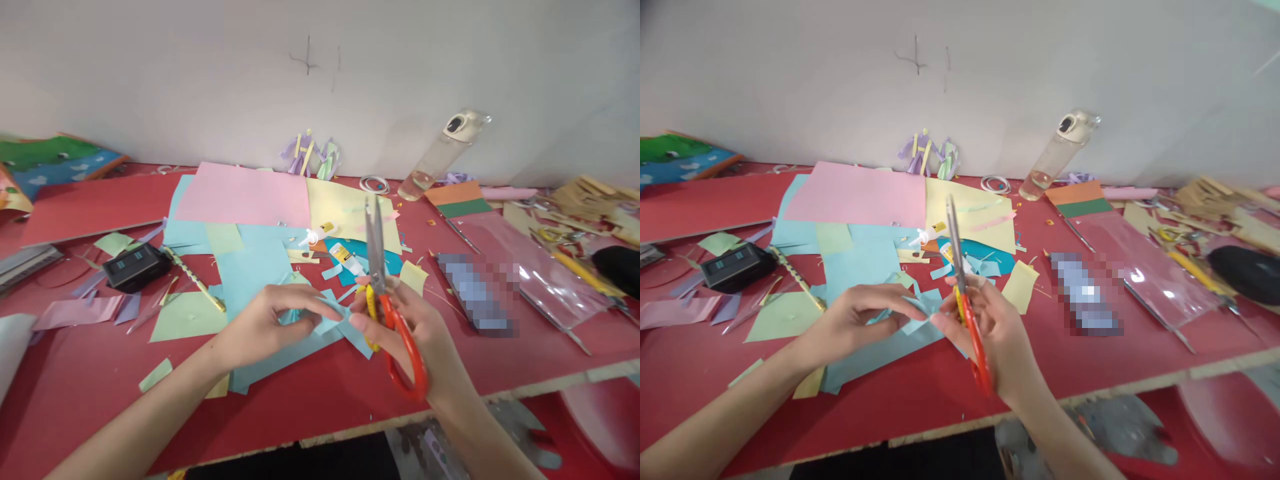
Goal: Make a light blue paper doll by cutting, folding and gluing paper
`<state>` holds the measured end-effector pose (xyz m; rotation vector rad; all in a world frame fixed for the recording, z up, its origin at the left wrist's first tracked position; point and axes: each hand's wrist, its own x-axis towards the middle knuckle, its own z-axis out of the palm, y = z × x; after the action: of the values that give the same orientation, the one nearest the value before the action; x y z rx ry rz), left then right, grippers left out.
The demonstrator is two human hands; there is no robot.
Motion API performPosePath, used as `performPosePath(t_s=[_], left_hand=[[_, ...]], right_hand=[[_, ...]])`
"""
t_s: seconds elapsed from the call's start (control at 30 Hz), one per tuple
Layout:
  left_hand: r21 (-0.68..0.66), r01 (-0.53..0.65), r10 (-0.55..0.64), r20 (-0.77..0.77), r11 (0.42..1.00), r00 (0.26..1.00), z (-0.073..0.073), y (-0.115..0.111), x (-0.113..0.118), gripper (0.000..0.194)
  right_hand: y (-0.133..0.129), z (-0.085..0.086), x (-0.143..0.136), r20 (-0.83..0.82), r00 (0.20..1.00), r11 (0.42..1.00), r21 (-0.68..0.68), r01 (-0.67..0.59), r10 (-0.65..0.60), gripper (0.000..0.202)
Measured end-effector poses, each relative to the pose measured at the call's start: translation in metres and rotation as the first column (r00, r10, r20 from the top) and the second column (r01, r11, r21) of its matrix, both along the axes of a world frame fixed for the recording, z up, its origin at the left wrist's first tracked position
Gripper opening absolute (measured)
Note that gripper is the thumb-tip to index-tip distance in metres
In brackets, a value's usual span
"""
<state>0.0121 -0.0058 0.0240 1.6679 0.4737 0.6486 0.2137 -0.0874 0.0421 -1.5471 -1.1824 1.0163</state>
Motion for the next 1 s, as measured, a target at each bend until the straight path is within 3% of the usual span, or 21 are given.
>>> performPosePath(t_s=[0.23, 0.47, 0.6, 0.77, 0.9, 1.0], left_hand=[[0.126, -0.012, 0.015, -0.020, 0.992, 1.000, -0.001, -0.001, 0.000, 0.028], [0.007, -0.210, 0.209, 0.064, 0.978, 0.976, -0.006, -0.002, 0.004, 0.015], [-0.014, -0.242, 0.242, 0.055, 0.970, 0.969, -0.005, -0.002, 0.003, 0.021], [-0.019, -0.278, 0.279, 0.070, 0.960, 0.958, -0.003, 0.000, -0.004, 0.027], [-0.032, -0.305, 0.307, 0.123, 0.952, 0.944, -0.001, 0.001, -0.005, 0.028], [-0.051, -0.307, 0.311, 0.168, 0.950, 0.936, 0.000, 0.000, -0.004, 0.031]], right_hand=[[-0.003, -0.008, -0.008, -0.131, 0.990, 0.999, -0.001, -0.047, 0.047, 0.024], [0.003, -0.016, -0.016, -0.333, 0.941, 0.992, 0.081, 0.095, -0.063, 0.025], [0.006, -0.012, -0.026, -0.369, 0.928, 0.990, 0.102, 0.096, -0.052, 0.026], [-0.004, -0.005, -0.021, -0.259, 0.965, 0.996, -0.076, -0.046, 0.025, 0.034], [-0.022, -0.007, 0.000, -0.174, 0.976, 0.981, -0.115, -0.155, 0.134, 0.069], [-0.035, -0.010, 0.016, -0.137, 0.983, 0.936, -0.313, -0.162, 0.124, 0.067]])
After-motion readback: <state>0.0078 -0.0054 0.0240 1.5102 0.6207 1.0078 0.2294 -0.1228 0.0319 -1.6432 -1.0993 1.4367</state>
